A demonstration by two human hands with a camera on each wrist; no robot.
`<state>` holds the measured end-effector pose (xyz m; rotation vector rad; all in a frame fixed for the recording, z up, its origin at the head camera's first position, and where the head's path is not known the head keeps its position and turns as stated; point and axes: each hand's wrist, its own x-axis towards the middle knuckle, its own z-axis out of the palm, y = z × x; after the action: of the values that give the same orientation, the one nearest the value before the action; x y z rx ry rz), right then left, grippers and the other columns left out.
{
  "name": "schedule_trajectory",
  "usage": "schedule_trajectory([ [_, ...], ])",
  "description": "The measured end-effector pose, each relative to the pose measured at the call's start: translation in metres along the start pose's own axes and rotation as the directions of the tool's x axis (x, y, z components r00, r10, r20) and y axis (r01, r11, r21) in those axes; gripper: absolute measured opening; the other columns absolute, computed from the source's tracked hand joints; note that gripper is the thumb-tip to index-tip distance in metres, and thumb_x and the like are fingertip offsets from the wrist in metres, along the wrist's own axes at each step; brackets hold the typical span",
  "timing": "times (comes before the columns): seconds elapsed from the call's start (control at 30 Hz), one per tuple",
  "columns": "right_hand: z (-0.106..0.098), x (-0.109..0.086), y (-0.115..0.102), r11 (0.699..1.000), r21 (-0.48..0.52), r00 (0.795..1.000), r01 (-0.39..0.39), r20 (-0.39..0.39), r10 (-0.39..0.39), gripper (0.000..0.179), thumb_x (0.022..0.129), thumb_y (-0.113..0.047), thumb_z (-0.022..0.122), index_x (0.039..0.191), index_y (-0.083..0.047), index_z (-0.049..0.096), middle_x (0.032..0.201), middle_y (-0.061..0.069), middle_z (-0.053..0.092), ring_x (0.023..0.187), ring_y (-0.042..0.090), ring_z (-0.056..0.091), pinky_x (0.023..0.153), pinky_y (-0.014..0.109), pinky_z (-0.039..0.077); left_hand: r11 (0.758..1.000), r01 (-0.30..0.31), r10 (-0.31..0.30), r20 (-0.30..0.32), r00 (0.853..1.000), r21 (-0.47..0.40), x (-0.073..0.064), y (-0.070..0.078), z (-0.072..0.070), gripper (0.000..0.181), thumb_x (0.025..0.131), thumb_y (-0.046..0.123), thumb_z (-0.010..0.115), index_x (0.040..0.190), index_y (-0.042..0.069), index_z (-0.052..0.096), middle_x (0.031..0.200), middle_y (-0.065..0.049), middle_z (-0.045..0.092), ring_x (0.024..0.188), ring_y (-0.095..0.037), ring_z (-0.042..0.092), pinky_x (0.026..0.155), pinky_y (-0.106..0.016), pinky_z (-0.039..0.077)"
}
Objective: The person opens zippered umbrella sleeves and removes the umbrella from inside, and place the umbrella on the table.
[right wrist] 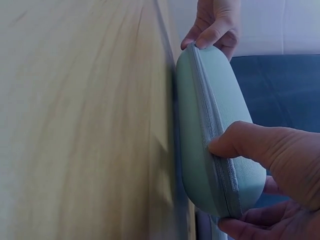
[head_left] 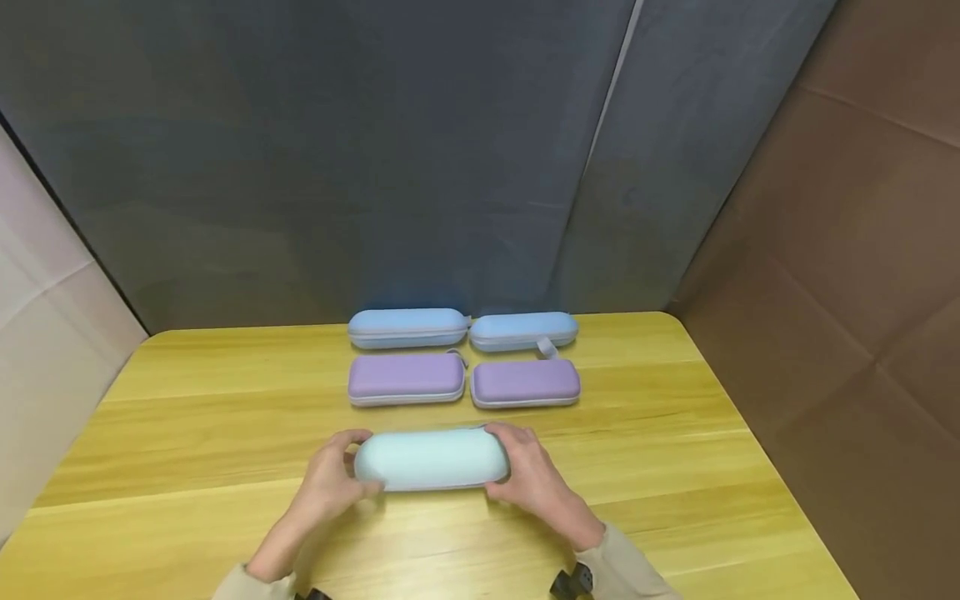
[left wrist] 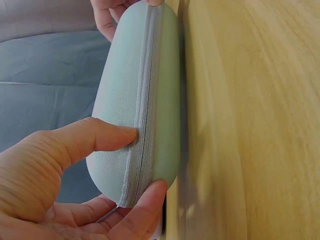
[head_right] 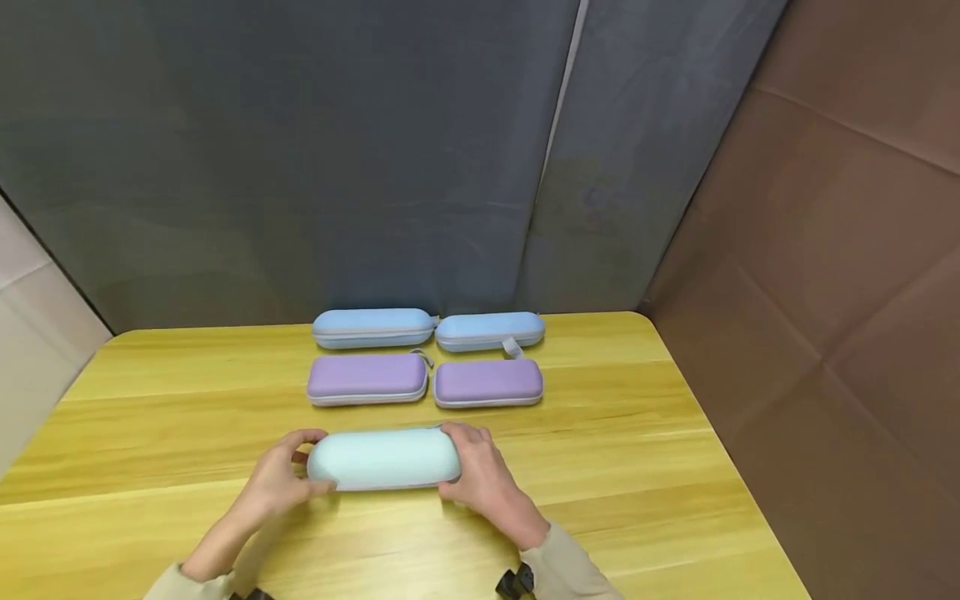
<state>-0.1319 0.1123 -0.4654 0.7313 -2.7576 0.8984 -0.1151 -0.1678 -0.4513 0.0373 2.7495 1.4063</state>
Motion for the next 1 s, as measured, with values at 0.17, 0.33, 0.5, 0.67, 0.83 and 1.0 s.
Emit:
schedule_trajectory([
  [0.17, 0.002, -0.002, 0.002, 1.0, 0.011, 1.0, -0.013, 0.013, 0.013, 0.072, 0.059, -0.012, 0.085, 0.122, -0.003, 0.053, 0.12, 0.014, 0.059, 0.102, 0.028, 0.055, 0.085, 0.042, 0.051, 1.0, -0.002, 0.002, 0.007, 1.0, 0.004, 0.0, -0.002, 0.002, 0.069, 0.059, -0.002, 0.081, 0.121, -0.009, 0.05, 0.119, -0.025, 0.052, 0.094, -0.035, 0.059, 0.075, -0.043, 0.053],
  [0.33, 0.001, -0.003, 0.004, 0.999, 0.032, 0.999, -0.03, 0.043, 0.029, 0.073, 0.061, -0.013, 0.085, 0.125, -0.002, 0.051, 0.123, 0.016, 0.057, 0.105, 0.031, 0.055, 0.089, 0.045, 0.049, 0.999, -0.05, 0.05, 0.011, 0.999, 0.009, 0.001, -0.004, 0.003, 0.07, 0.059, -0.004, 0.08, 0.123, -0.008, 0.051, 0.116, -0.023, 0.053, 0.092, -0.033, 0.059, 0.075, -0.041, 0.053],
  [0.5, -0.013, 0.002, 0.015, 0.981, 0.188, 0.988, -0.057, 0.153, 0.028, 0.062, 0.074, -0.018, 0.079, 0.126, 0.0, 0.051, 0.117, 0.014, 0.058, 0.101, 0.026, 0.057, 0.085, 0.036, 0.051, 0.967, -0.228, 0.231, -0.015, 0.973, 0.112, 0.004, -0.006, 0.004, 0.069, 0.055, -0.003, 0.081, 0.119, -0.005, 0.055, 0.109, -0.022, 0.055, 0.095, -0.037, 0.056, 0.081, -0.051, 0.05],
  [0.67, -0.022, 0.012, 0.037, 0.931, 0.347, 0.981, -0.114, 0.185, 0.051, 0.021, 0.092, -0.008, 0.057, 0.11, 0.002, 0.062, 0.097, 0.009, 0.065, 0.083, 0.019, 0.061, 0.072, 0.025, 0.051, 0.918, -0.34, 0.35, -0.017, 0.936, 0.203, 0.005, -0.005, 0.003, 0.065, 0.054, 0.001, 0.082, 0.114, -0.006, 0.057, 0.109, -0.019, 0.055, 0.099, -0.038, 0.054, 0.083, -0.056, 0.047],
  [0.83, -0.015, 0.023, 0.044, 0.923, 0.343, 0.963, -0.174, 0.256, 0.086, 0.021, 0.095, -0.002, 0.05, 0.109, 0.002, 0.066, 0.1, 0.012, 0.067, 0.076, 0.014, 0.059, 0.066, 0.023, 0.05, 0.895, -0.384, 0.395, -0.005, 0.918, 0.227, 0.007, -0.007, 0.002, 0.064, 0.052, 0.001, 0.084, 0.11, -0.003, 0.058, 0.108, -0.015, 0.057, 0.099, -0.036, 0.055, 0.084, -0.054, 0.046],
  [1.0, -0.011, 0.032, 0.047, 0.923, 0.336, 0.947, -0.185, 0.313, 0.075, 0.024, 0.095, -0.002, 0.048, 0.11, 0.002, 0.066, 0.095, 0.012, 0.067, 0.061, 0.009, 0.053, 0.054, 0.021, 0.046, 0.878, -0.422, 0.435, -0.007, 0.9, 0.226, 0.006, -0.01, 0.005, 0.064, 0.05, -0.001, 0.084, 0.108, -0.002, 0.058, 0.107, -0.014, 0.058, 0.098, -0.035, 0.055, 0.085, -0.054, 0.046],
])
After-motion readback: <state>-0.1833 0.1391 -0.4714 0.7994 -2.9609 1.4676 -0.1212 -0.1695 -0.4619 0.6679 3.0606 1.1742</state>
